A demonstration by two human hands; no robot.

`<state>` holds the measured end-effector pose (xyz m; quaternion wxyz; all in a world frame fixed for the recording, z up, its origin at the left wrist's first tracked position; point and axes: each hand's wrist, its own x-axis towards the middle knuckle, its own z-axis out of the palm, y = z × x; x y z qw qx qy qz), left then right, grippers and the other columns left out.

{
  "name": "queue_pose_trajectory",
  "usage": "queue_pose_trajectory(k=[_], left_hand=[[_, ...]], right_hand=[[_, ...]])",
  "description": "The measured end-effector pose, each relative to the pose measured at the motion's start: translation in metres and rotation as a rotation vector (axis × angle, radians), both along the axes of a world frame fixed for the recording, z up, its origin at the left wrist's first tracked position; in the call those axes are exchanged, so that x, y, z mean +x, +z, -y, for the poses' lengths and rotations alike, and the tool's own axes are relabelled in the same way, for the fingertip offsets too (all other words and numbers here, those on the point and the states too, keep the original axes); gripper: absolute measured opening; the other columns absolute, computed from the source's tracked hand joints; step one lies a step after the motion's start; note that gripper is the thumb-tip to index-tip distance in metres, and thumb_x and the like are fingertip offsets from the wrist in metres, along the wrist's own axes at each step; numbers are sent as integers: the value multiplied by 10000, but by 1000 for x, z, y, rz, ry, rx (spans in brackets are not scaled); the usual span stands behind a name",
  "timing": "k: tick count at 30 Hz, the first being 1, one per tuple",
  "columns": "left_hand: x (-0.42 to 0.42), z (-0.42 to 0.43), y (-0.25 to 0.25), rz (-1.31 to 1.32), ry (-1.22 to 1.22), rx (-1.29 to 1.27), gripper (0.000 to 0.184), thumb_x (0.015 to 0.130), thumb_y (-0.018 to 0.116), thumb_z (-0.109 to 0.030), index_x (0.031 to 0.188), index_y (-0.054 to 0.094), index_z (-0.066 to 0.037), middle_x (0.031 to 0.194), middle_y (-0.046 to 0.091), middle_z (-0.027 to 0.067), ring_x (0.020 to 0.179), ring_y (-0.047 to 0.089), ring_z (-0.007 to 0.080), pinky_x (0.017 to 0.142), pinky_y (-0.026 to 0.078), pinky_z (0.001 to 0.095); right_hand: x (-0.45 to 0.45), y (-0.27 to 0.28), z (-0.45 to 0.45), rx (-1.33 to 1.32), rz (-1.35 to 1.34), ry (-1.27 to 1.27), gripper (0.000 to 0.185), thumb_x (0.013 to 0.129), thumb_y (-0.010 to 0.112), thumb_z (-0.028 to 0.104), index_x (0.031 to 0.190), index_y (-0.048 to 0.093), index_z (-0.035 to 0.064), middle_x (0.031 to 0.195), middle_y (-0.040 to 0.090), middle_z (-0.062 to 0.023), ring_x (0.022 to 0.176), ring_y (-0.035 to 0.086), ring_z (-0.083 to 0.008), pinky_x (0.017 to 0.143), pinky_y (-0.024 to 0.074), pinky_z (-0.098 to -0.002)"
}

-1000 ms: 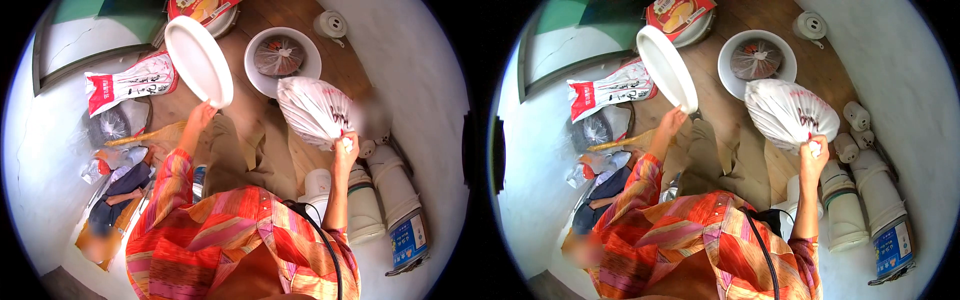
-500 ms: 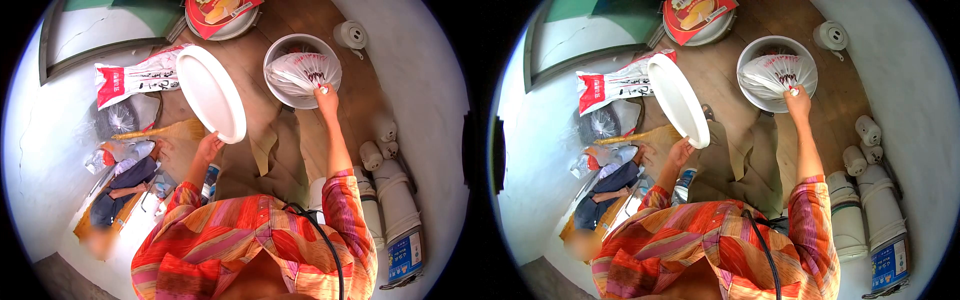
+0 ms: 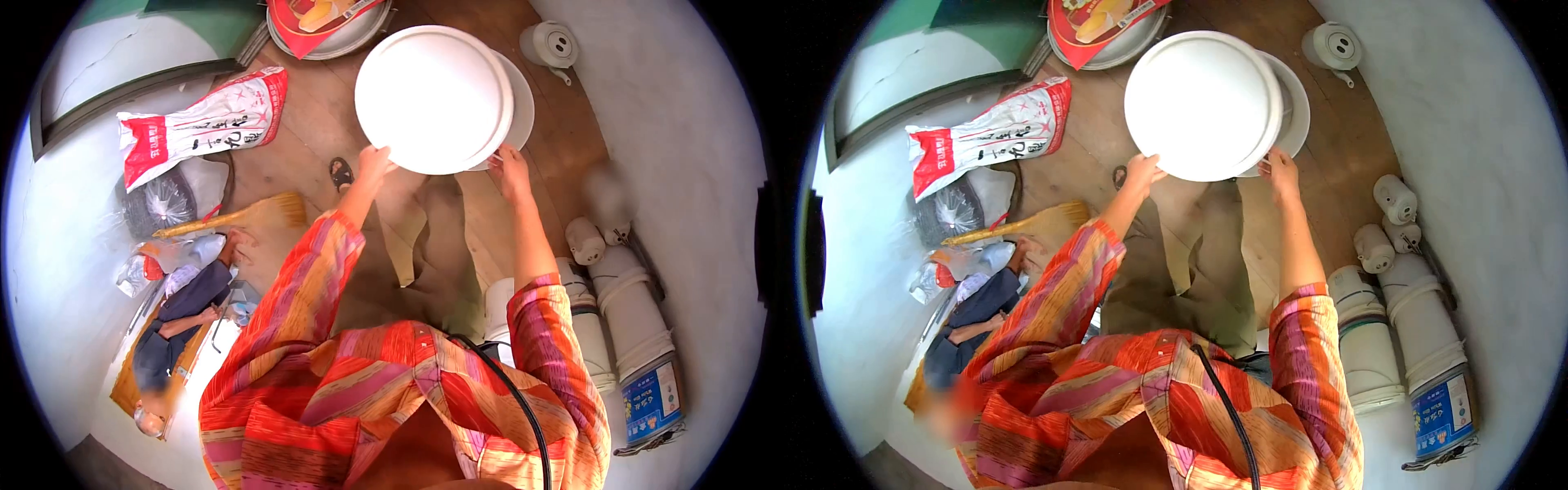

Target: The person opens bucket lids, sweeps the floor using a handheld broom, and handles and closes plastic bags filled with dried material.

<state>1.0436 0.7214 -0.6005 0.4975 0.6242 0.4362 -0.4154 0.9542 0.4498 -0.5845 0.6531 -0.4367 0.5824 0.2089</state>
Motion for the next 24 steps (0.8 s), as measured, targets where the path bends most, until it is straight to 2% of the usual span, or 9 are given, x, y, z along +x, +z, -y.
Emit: queue_pose_trajectory(k=[4, 7, 9, 10, 14, 16, 17, 20, 24], left_hand=[[-8, 37, -59, 57, -194, 50, 246, 767, 475, -62, 941, 550, 94, 891, 605, 164, 733, 619, 227, 645, 525, 327], [-28, 49, -73, -14, -356, 170, 227, 743, 508, -77, 883, 572, 90, 882, 610, 177, 695, 627, 210, 598, 513, 299], [-42, 55, -75, 65, -609, 351, 267, 734, 514, -129, 884, 570, 85, 901, 606, 217, 766, 625, 264, 658, 497, 332], [-39, 65, -58, 163, -670, 426, 282, 731, 515, -170, 865, 576, 70, 908, 600, 239, 865, 598, 319, 743, 469, 361], [-52, 62, -90, 175, -639, 451, 344, 724, 476, -145, 990, 557, 57, 971, 574, 270, 960, 553, 362, 821, 441, 391], [-51, 45, -122, 298, -491, 147, 437, 698, 544, -103, 1103, 503, 56, 978, 595, 202, 933, 571, 287, 845, 430, 343], [-34, 48, -105, 282, -311, -13, 489, 688, 565, -80, 1150, 462, 41, 1067, 556, 164, 1004, 522, 240, 884, 399, 337], [2, 52, -69, 107, 67, -323, 591, 712, 596, -126, 1234, 353, 10, 1190, 464, 146, 1146, 384, 241, 985, 268, 340], [6, 47, -100, 72, -78, -388, 629, 658, 605, -118, 1222, 359, 12, 1171, 452, 136, 1137, 377, 252, 992, 254, 340]], right_hand=[[-31, -4, 16, -47, -69, -47, 415, 892, 415, 205, 1254, 372, 6, 1150, 496, -136, 945, 536, -204, 831, 445, -319], [-41, -14, 23, -234, -194, 109, 493, 893, 433, 243, 1307, 292, 17, 1279, 399, -155, 1115, 452, -263, 931, 385, -365], [-46, -29, 26, -272, -337, 264, 558, 885, 456, 277, 1331, 241, 22, 1348, 317, -159, 1225, 337, -294, 992, 320, -393], [-45, -33, 23, -276, -346, 265, 571, 878, 462, 284, 1332, 239, 20, 1336, 337, -165, 1209, 356, -314, 993, 313, -399], [-42, -60, 25, -313, -319, 398, 554, 864, 494, 235, 1303, 275, -21, 1292, 385, -189, 1182, 390, -299, 987, 313, -383], [-46, -75, 22, -353, -148, 221, 532, 847, 534, 200, 1258, 327, -67, 1245, 435, -188, 1157, 411, -271, 977, 315, -362], [-41, -64, 22, -275, -54, 66, 537, 811, 610, 227, 1222, 384, -34, 1192, 479, -127, 1073, 468, -241, 914, 371, -360], [-66, -87, 47, 32, 1, -206, 628, 834, 566, 357, 1291, 313, 8, 1294, 385, -110, 1159, 401, -237, 949, 355, -391], [-62, -85, 66, 125, 12, -261, 642, 827, 582, 332, 1310, 286, 30, 1318, 359, -87, 1189, 363, -236, 994, 321, -407]])
